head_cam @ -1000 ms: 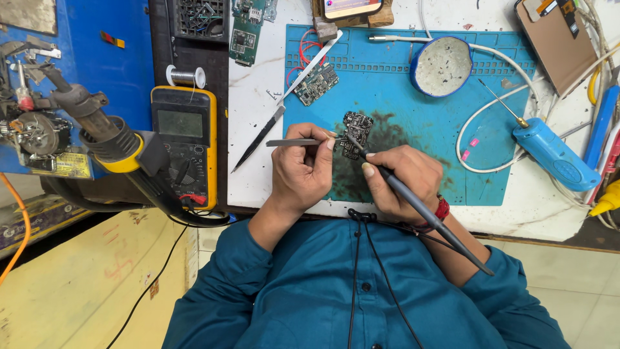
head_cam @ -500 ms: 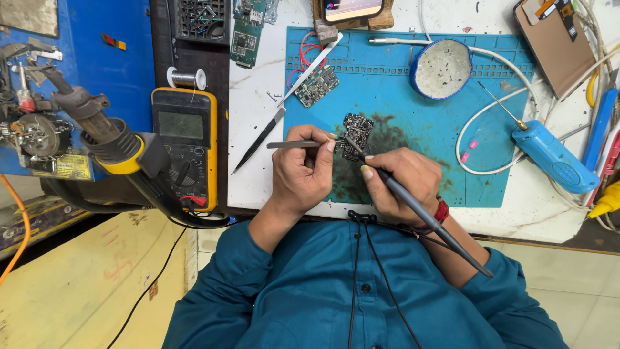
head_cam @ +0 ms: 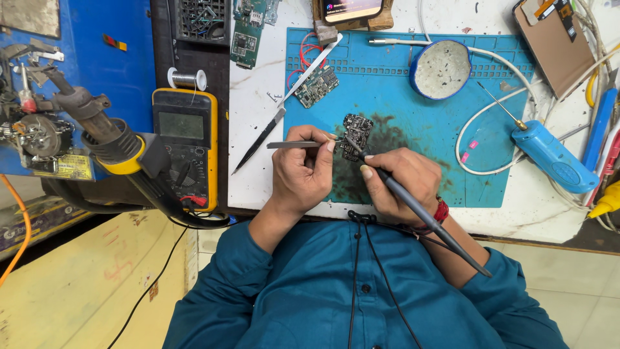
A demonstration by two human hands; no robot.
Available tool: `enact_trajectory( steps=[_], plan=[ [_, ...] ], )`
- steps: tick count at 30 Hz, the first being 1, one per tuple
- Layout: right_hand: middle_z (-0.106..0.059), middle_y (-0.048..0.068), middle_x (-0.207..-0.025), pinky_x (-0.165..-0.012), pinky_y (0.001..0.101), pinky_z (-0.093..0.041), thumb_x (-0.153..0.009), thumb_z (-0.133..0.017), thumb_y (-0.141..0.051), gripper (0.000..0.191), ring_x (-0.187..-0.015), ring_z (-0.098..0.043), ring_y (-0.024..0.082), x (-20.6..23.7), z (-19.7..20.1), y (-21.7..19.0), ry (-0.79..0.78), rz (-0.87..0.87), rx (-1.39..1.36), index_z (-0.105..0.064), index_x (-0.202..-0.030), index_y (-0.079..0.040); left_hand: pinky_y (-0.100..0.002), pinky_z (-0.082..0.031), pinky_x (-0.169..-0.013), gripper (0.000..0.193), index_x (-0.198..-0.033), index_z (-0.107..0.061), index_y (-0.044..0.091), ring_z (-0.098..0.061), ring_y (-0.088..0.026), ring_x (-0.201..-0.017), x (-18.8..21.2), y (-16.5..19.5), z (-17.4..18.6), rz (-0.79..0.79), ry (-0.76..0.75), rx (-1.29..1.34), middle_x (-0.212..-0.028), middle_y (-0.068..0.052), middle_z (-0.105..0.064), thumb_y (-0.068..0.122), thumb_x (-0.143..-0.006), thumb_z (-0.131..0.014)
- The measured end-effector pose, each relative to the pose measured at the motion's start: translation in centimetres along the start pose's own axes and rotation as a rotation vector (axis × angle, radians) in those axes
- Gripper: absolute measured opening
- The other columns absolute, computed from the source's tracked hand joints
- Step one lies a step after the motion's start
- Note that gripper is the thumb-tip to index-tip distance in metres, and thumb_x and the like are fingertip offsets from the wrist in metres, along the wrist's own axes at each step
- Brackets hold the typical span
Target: The person uses a soldering iron and tweezers to apply solder to several points on a small circuit board. They reposition the board and continue soldering different areas, occasionally dipping the iron tip into a small container.
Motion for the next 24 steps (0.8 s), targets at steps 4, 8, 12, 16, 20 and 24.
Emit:
enact_trajectory(
  steps=[4,8,12,16,20,24],
  plan=[
    [-0.070,0.012,-0.084,-0.061,0.0343,-0.050,-0.089,-0.078,-0.004,0.013,-0.068,-0.066,0.025,0.19,-0.03,-0.04,0.002,0.016,-0.004,-0.069,-0.099,-0.003,-0.019,-0.039,-0.052,0.014,-0.109,-0.054,0.002,-0.049,-0.001,-0.059,0.03,-0.01,0.09,-0.011,0.003,-0.005,-0.098,-0.007,-0.074,0.000,-0.102,-0.066],
    [-0.070,0.013,-0.084,-0.059,0.0338,-0.049,-0.090,-0.077,-0.006,0.013,-0.066,-0.066,0.024,0.57,0.33,0.37,0.031,-0.016,-0.009,-0.069,-0.099,-0.002,-0.019,-0.041,-0.053,0.012,-0.109,-0.055,0.001,-0.051,-0.001,-0.062,0.33,-0.36,0.23,0.018,0.015,0.037,-0.100,-0.009,-0.074,-0.001,-0.103,-0.065],
    [-0.070,0.012,-0.083,-0.058,0.0342,-0.047,-0.089,-0.077,-0.006,0.012,-0.064,-0.064,0.024,0.80,0.30,0.32,0.041,-0.007,0.006,-0.069,-0.098,-0.002,-0.020,-0.051,-0.064,0.012,-0.112,-0.053,0.000,-0.063,-0.005,-0.077,0.49,-0.49,0.20,0.009,0.030,0.078,-0.105,-0.012,-0.073,-0.002,-0.105,-0.063],
    [-0.069,0.012,-0.082,-0.058,0.0342,-0.047,-0.090,-0.077,-0.005,0.012,-0.064,-0.064,0.024,0.85,0.24,0.27,0.029,-0.012,0.002,-0.068,-0.098,-0.002,-0.021,-0.058,-0.072,0.012,-0.113,-0.053,-0.001,-0.070,-0.009,-0.086,0.67,-0.98,-0.14,0.037,0.015,0.098,-0.108,-0.014,-0.073,-0.003,-0.104,-0.062],
    [-0.069,0.012,-0.083,-0.059,0.0341,-0.048,-0.090,-0.077,-0.005,0.013,-0.065,-0.064,0.024,0.70,0.13,0.16,0.013,-0.014,-0.013,-0.068,-0.099,-0.002,-0.023,-0.060,-0.075,0.013,-0.113,-0.053,-0.001,-0.070,-0.010,-0.089,0.71,-0.80,-0.31,0.008,-0.003,0.105,-0.110,-0.015,-0.072,-0.003,-0.105,-0.062],
    [-0.068,0.012,-0.081,-0.058,0.0341,-0.047,-0.090,-0.077,-0.004,0.013,-0.064,-0.064,0.023,0.59,0.08,0.11,0.006,-0.022,-0.007,-0.069,-0.099,-0.001,-0.023,-0.060,-0.074,0.012,-0.112,-0.053,-0.001,-0.070,-0.010,-0.087,0.60,-0.77,-0.31,0.009,-0.006,0.100,-0.109,-0.015,-0.072,-0.003,-0.105,-0.063]
  ],
)
Point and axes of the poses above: each hand's wrist, its own x-axis away from the middle knuckle, its own z-axis out of the back of the hand, y = z × x, the point moved 10 cm from there along -x, towards the middle knuckle
